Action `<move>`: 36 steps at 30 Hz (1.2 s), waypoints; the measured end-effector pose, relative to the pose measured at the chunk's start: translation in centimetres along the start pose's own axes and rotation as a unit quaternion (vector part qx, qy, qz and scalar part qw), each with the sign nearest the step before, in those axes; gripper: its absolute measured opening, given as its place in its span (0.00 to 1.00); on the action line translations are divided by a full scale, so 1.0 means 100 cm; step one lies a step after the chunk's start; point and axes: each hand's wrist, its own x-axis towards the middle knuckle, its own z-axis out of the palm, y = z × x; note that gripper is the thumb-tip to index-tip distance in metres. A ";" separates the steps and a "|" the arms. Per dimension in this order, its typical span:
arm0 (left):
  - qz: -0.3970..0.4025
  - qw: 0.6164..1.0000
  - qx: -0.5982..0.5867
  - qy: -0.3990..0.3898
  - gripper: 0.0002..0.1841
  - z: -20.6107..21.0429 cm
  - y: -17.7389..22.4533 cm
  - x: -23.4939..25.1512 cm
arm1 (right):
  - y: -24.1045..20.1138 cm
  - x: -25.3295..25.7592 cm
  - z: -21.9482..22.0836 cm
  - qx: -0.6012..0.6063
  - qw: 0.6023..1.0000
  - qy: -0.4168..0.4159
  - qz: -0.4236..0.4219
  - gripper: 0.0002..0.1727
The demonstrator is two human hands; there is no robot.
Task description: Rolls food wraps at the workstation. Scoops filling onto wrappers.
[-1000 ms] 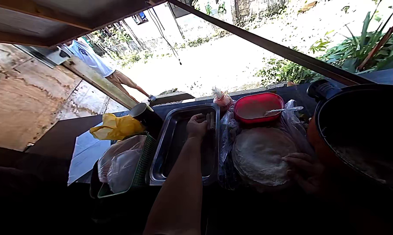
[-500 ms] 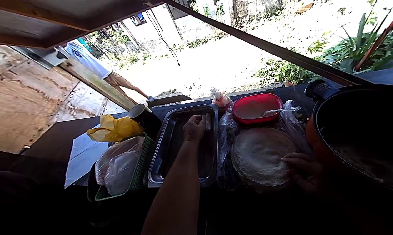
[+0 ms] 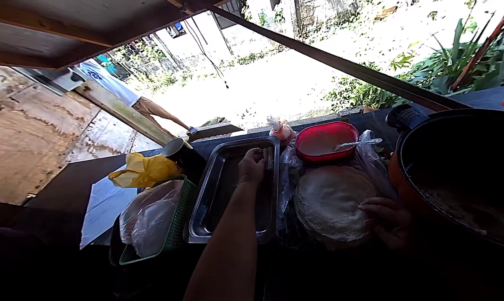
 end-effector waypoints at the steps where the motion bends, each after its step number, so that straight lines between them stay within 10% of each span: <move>1: -0.003 1.000 0.006 -0.003 0.20 0.001 0.001 0.000 | 0.000 -0.001 0.000 -0.001 1.000 0.001 0.001 0.17; 8: -0.028 0.998 -0.010 -0.060 0.21 -0.023 0.014 -0.010 | -0.001 0.001 -0.002 -0.013 1.000 -0.002 0.000 0.18; 14: 0.160 0.986 -0.038 0.011 0.17 -0.059 0.032 -0.095 | -0.014 0.001 -0.006 -0.062 0.998 -0.002 -0.026 0.16; 24: 0.428 0.893 -0.133 -0.031 0.16 0.068 0.014 -0.222 | -0.117 -0.004 -0.077 -0.286 0.955 -0.012 -0.073 0.15; 30: 0.443 0.891 -0.094 -0.025 0.25 0.091 0.004 -0.207 | -0.158 0.005 -0.215 -0.467 0.861 -0.129 0.154 0.15; 36: 0.404 0.909 -0.100 -0.020 0.26 0.094 0.002 -0.211 | -0.145 0.013 -0.229 -0.405 0.836 -0.266 0.258 0.20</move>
